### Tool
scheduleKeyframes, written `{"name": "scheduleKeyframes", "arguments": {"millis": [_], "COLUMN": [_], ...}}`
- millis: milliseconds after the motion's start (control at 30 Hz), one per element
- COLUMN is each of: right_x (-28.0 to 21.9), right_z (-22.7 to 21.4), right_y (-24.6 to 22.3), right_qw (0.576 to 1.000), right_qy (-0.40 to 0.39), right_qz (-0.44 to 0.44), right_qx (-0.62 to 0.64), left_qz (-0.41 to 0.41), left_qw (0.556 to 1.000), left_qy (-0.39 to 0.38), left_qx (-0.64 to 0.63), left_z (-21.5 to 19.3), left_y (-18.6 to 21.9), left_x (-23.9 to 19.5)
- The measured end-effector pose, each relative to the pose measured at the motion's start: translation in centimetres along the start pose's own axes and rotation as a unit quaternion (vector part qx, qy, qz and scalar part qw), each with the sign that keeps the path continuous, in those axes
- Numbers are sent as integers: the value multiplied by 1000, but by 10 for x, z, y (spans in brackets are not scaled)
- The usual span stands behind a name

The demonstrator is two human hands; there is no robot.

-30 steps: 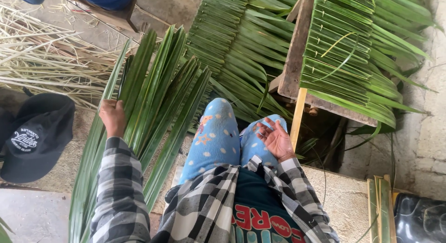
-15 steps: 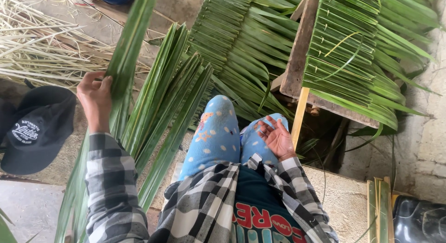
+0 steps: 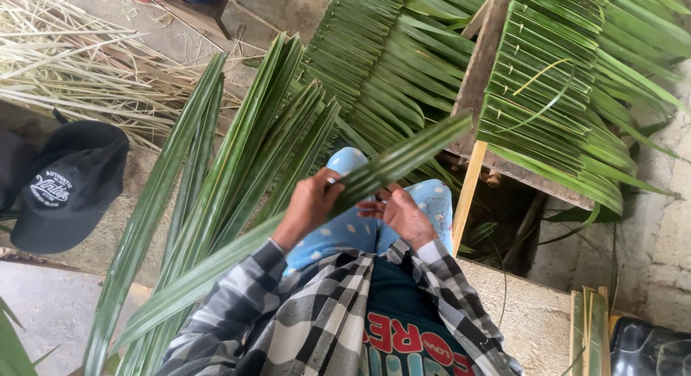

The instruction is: Weaving palm leaves onto a wooden frame to create a thatched panel

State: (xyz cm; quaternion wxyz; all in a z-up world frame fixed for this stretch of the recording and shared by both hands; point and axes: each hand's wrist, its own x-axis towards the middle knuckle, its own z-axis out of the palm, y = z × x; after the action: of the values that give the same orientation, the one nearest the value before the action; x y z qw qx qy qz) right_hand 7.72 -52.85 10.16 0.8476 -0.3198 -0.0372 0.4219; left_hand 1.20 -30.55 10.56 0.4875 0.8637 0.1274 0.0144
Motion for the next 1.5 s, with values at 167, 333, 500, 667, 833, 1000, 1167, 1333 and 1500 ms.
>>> {"name": "scheduleKeyframes", "arguments": {"millis": [167, 333, 500, 667, 833, 1000, 1167, 1333, 1500], "right_x": [13, 2, -5, -7, -13, -14, -12, -12, -14], "right_z": [-10, -22, -17, -5, -12, -5, -13, -17, -31], "right_y": [16, 18, 21, 19, 16, 13, 11, 13, 20], "right_qw": [991, 985, 987, 985, 992, 990, 991, 992, 992], "right_qy": [120, 154, 145, 163, 109, 128, 119, 117, 112], "right_qz": [47, 66, 56, 45, 62, 58, 54, 43, 56], "right_qx": [-40, -44, -36, -45, -34, -29, -6, -14, -9], "left_qz": [4, 21, -209, -334, -352, -304, -143, 1, 6], "left_qw": [1000, 974, 873, 884, 902, 910, 928, 940, 967], "left_qy": [1, 177, 225, 110, 75, 190, 283, 285, 202], "left_qx": [-31, 137, 378, 307, 237, 211, 194, 186, 155], "left_z": [-4, -105, -190, -217, -223, -230, -247, -247, -231], "left_y": [-10, -132, -271, -249, -241, -265, -248, -120, -31], "left_x": [4, 38, 49, 36, 39, 41, 44, 59, 63]}}
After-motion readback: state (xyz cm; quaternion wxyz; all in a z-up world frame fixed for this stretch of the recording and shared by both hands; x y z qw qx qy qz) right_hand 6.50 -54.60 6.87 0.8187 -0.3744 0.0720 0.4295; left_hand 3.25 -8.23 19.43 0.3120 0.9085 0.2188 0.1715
